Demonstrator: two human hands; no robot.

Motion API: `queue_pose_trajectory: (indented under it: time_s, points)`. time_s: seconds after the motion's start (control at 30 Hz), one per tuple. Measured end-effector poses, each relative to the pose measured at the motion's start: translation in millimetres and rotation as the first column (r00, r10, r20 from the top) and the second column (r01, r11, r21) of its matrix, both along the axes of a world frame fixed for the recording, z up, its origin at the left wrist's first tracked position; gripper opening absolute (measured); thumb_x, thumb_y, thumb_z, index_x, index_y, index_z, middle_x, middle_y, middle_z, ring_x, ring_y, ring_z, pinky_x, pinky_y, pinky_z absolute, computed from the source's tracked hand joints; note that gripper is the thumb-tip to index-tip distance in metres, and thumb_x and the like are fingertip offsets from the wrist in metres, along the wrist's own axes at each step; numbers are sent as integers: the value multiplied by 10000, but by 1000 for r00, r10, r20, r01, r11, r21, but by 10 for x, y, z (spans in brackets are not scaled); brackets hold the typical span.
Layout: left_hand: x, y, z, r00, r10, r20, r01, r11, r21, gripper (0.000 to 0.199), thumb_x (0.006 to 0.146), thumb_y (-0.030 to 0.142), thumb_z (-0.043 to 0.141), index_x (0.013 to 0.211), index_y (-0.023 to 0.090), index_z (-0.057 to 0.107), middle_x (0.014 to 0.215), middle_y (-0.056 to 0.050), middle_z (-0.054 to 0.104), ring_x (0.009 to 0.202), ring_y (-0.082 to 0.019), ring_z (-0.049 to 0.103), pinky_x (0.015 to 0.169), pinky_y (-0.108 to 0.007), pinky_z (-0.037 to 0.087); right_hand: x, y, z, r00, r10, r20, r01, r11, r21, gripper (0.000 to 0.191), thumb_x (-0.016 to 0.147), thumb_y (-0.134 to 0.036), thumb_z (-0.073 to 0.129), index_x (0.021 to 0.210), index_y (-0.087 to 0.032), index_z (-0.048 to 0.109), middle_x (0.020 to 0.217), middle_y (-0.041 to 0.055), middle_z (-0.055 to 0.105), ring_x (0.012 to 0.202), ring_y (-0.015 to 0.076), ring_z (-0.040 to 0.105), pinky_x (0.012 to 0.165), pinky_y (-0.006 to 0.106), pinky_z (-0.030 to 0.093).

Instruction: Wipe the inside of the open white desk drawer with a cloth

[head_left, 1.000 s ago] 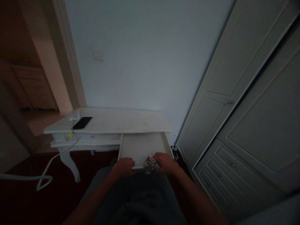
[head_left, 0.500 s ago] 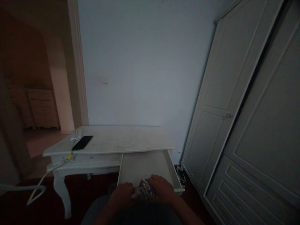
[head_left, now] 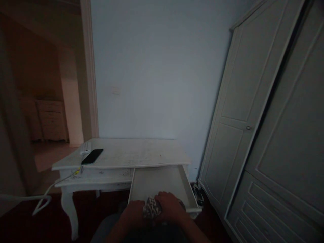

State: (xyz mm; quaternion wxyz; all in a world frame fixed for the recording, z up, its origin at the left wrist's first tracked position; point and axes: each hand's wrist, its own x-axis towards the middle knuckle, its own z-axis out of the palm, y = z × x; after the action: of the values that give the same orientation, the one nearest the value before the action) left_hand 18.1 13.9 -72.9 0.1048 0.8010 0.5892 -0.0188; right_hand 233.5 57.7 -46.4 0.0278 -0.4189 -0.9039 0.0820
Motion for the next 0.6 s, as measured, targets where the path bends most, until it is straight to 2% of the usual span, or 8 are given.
queue_pose_trajectory:
  time_s: [0.07, 0.13, 0.2, 0.3, 0.43, 0.5, 0.6]
  points:
    - [-8, -2, 7, 1000, -10, 9, 10, 1000, 0, 580, 870, 696, 558, 1267, 303, 716, 1266, -93, 768, 1169, -346, 709, 988, -420, 542, -206, -31, -29, 998, 47, -50, -45, 998, 33, 788, 544, -673, 943, 1166, -240, 727, 1176, 104, 744, 1024, 368, 693, 925, 437, 516]
    - [-14, -10, 7, 1000, -18, 18, 18, 1000, 8, 587, 873, 713, 551, 1285, 324, 707, 1286, -75, 763, 1189, -342, 700, 1007, -416, 535, -226, -42, -56, 994, 43, -100, -39, 998, 40, 747, 574, -657, 942, 1163, -250, 729, 1178, 103, 743, 1029, 360, 690, 919, 422, 509]
    - [-17, -21, -3, 1000, -3, 19, 2, 1000, 15, 603, 887, 727, 527, 1254, 290, 721, 1247, -103, 767, 1146, -347, 712, 988, -431, 545, -66, -28, -56, 995, -12, -101, 13, 1000, 4, 745, 571, -654, 938, 1161, -249, 730, 1178, 99, 738, 1057, 357, 684, 931, 410, 500]
    - [-21, -29, -29, 1000, -3, 6, 3, 1000, 29, 594, 915, 717, 495, 1143, 231, 752, 1189, -144, 757, 1112, -362, 710, 977, -474, 544, 387, 21, 28, 993, -110, -47, 108, 993, -48, 759, 571, -645, 930, 1177, -235, 729, 1197, 104, 726, 1110, 355, 676, 957, 403, 484]
    - [-23, -15, -56, 999, -40, -3, 40, 999, 21, 520, 921, 623, 543, 1163, 206, 736, 1228, -158, 732, 1168, -370, 681, 1009, -509, 526, 929, 91, 185, 971, -238, 12, 238, 969, -68, 701, 639, -635, 901, 1179, -220, 736, 1180, 119, 730, 1102, 340, 685, 913, 380, 488]
    - [-17, -5, -54, 999, -44, -3, 44, 999, 4, 488, 905, 579, 574, 1170, 200, 732, 1244, -164, 728, 1186, -371, 673, 1022, -511, 518, 993, 126, 192, 971, -233, 46, 235, 971, -51, 674, 646, -632, 893, 1158, -219, 744, 1162, 117, 737, 1090, 340, 688, 903, 379, 486]
    - [-3, 1, -28, 999, -35, -1, 35, 999, -9, 476, 892, 565, 585, 1156, 199, 737, 1252, -168, 728, 1206, -376, 664, 1038, -512, 506, 766, 179, 83, 986, -148, 82, 150, 989, -13, 716, 579, -661, 905, 1127, -226, 754, 1141, 107, 744, 1057, 344, 690, 899, 382, 487]
